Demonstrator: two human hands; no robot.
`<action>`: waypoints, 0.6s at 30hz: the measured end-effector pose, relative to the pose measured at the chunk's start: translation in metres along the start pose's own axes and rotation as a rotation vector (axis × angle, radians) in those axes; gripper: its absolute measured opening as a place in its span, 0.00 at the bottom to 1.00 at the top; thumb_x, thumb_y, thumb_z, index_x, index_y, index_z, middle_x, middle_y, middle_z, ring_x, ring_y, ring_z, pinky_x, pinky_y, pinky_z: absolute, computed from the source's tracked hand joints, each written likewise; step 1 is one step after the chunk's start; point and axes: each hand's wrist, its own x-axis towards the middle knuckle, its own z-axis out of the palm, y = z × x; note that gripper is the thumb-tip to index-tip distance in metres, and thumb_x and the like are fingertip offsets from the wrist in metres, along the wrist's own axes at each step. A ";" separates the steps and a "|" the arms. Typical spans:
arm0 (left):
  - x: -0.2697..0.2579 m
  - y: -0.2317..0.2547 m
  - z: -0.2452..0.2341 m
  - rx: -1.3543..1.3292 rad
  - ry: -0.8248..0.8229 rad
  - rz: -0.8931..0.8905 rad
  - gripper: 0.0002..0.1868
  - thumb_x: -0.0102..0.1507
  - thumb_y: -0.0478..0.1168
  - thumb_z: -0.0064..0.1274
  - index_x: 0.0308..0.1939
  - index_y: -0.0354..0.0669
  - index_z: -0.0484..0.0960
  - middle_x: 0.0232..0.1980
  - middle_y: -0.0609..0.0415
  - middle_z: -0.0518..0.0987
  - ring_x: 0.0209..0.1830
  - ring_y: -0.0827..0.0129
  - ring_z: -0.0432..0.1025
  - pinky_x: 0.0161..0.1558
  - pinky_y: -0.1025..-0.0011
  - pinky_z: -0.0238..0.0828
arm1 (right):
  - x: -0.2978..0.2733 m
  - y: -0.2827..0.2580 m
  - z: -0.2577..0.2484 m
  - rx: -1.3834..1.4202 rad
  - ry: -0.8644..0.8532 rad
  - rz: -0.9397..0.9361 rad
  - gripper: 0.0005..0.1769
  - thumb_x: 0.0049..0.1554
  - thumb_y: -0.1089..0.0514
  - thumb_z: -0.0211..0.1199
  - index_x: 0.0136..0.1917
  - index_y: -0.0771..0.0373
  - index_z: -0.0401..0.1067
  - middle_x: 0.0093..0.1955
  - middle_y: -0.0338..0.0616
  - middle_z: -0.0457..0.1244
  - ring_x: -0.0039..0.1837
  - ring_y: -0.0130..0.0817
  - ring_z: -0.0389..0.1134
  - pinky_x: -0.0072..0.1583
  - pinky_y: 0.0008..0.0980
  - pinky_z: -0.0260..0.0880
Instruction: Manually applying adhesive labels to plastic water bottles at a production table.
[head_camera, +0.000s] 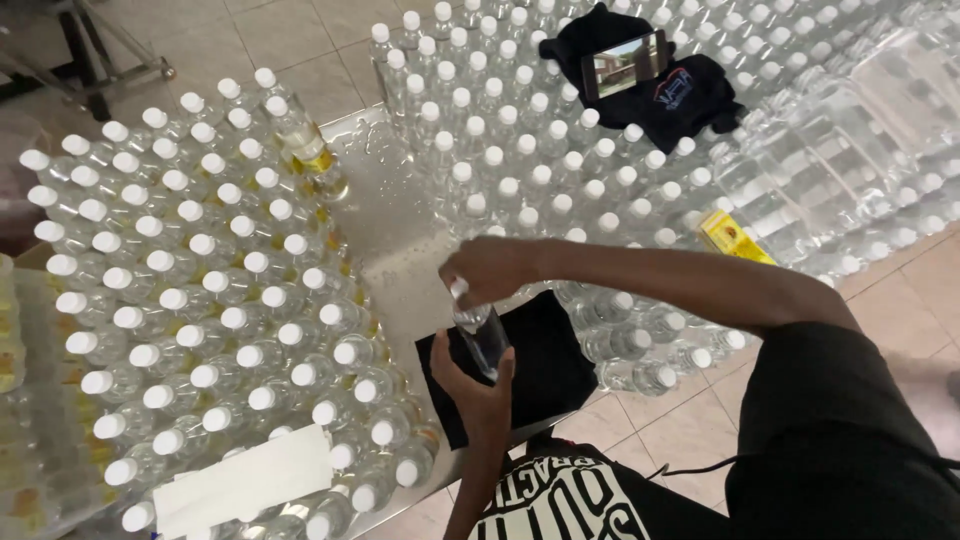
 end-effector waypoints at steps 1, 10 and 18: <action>0.006 0.012 -0.005 -0.103 -0.113 -0.248 0.52 0.62 0.55 0.68 0.83 0.40 0.58 0.80 0.41 0.62 0.80 0.49 0.61 0.77 0.49 0.62 | -0.010 -0.001 0.012 0.050 -0.075 0.009 0.27 0.61 0.40 0.65 0.65 0.58 0.76 0.58 0.50 0.73 0.57 0.49 0.74 0.56 0.49 0.72; -0.016 -0.013 0.021 0.022 -0.386 -0.681 0.52 0.56 0.59 0.78 0.79 0.45 0.72 0.66 0.40 0.78 0.65 0.51 0.75 0.66 0.52 0.72 | -0.096 0.030 0.102 0.146 0.152 0.089 0.35 0.68 0.38 0.57 0.77 0.64 0.66 0.57 0.69 0.71 0.61 0.67 0.74 0.60 0.63 0.76; -0.023 -0.067 0.041 0.105 -0.424 -0.598 0.33 0.60 0.49 0.76 0.64 0.35 0.86 0.57 0.39 0.85 0.59 0.58 0.78 0.59 0.58 0.76 | -0.302 0.084 0.141 -0.006 0.876 0.288 0.17 0.69 0.56 0.60 0.68 0.65 0.75 0.59 0.58 0.71 0.64 0.58 0.72 0.56 0.55 0.77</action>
